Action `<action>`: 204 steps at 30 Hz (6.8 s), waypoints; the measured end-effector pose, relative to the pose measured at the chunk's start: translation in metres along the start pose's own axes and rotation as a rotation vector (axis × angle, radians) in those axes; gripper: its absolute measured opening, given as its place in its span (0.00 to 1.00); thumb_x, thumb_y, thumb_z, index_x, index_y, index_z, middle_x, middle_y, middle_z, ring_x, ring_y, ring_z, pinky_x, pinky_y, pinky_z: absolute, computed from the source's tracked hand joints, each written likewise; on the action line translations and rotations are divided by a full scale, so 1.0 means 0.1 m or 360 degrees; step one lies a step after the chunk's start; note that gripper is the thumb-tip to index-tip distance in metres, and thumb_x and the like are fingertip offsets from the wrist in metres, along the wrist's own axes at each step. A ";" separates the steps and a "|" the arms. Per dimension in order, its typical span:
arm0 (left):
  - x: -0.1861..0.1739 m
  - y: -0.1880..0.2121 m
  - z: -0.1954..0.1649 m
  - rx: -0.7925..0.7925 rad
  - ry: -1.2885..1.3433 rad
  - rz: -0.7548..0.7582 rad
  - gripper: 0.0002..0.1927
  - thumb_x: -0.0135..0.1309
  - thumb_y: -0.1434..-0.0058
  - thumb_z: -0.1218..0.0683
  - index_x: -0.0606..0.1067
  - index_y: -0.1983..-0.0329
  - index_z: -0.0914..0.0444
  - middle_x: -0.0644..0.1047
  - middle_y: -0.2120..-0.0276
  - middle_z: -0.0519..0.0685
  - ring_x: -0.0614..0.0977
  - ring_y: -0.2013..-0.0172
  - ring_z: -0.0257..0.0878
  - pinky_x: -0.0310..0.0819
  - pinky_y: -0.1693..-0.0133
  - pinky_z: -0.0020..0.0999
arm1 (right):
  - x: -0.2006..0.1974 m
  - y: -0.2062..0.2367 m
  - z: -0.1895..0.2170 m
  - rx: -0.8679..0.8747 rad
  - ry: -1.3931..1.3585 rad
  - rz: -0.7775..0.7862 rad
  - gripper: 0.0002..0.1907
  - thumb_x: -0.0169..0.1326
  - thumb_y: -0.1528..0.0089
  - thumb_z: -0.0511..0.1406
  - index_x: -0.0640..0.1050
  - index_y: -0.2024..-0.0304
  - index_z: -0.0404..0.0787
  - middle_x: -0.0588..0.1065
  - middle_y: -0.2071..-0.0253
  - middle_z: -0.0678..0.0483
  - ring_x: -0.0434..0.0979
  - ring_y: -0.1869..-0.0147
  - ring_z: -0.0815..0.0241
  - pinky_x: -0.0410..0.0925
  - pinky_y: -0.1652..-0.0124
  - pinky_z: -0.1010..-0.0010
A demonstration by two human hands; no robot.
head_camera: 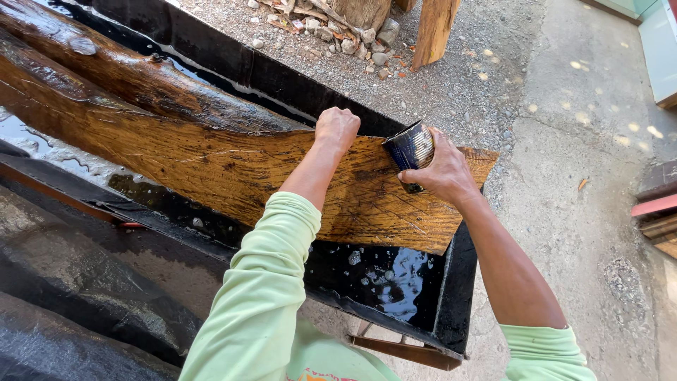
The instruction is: The person repeatedly scoops dark liquid from a trough with a metal can and pours it over a large wooden log resting in the trough. They use their hand to spread the liquid along the log's surface, working along its length and returning to earlier sections as needed.
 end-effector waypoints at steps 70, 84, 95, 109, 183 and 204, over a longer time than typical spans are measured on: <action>0.19 0.01 -0.02 0.0025 -0.0097 0.0161 0.18 0.72 0.50 0.45 0.85 0.65 0.62 0.85 0.69 0.49 0.87 0.67 0.42 0.82 0.67 0.36 | -0.65 0.40 -0.94 0.0381 0.0138 -0.0012 0.65 0.73 0.61 0.49 0.60 0.27 0.36 0.76 0.45 0.38 0.77 0.41 0.44 0.66 0.39 0.61; 0.23 0.01 -0.03 -0.0002 -0.0103 0.0214 0.18 0.69 0.50 0.45 0.85 0.63 0.62 0.84 0.70 0.50 0.87 0.68 0.41 0.83 0.69 0.34 | -0.92 0.63 -1.39 0.0539 0.0094 -0.0056 0.65 0.73 0.62 0.48 0.61 0.26 0.38 0.78 0.46 0.39 0.78 0.42 0.46 0.68 0.41 0.60; 0.23 0.01 -0.03 0.0019 -0.0069 0.0147 0.16 0.69 0.48 0.46 0.85 0.63 0.62 0.85 0.68 0.50 0.87 0.65 0.44 0.83 0.66 0.37 | -1.12 0.78 -1.72 0.0558 -0.0054 -0.0098 0.57 0.73 0.61 0.44 0.68 0.31 0.38 0.78 0.46 0.44 0.78 0.44 0.50 0.68 0.43 0.62; 0.22 0.03 -0.02 -0.0014 -0.0096 0.0284 0.18 0.68 0.47 0.45 0.85 0.62 0.63 0.85 0.68 0.50 0.88 0.65 0.42 0.83 0.66 0.35 | -1.14 0.65 -1.81 0.0601 0.0259 0.0034 0.58 0.74 0.64 0.47 0.69 0.31 0.43 0.76 0.44 0.42 0.76 0.41 0.45 0.66 0.42 0.56; 0.22 0.09 -0.05 0.0036 0.0040 0.0138 0.19 0.68 0.46 0.44 0.84 0.61 0.64 0.84 0.64 0.54 0.86 0.61 0.50 0.82 0.61 0.41 | 1.94 2.06 -1.89 0.0433 0.0211 0.0696 0.61 0.71 0.59 0.48 0.57 0.28 0.41 0.62 0.34 0.38 0.65 0.33 0.35 0.66 0.39 0.53; 0.11 0.17 -0.07 0.0032 -0.0053 0.0214 0.20 0.69 0.47 0.45 0.84 0.62 0.65 0.84 0.67 0.54 0.87 0.64 0.46 0.84 0.64 0.37 | 2.45 1.90 -1.55 0.0070 0.0643 0.0960 0.55 0.73 0.55 0.42 0.58 0.31 0.41 0.65 0.35 0.46 0.61 0.31 0.42 0.59 0.37 0.48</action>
Point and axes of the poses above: each hand's wrist, its own y-axis away from the middle knuckle, its own x-axis out of the palm, z = x × y, the point moved 7 cm from there along -y, towards the middle knuckle
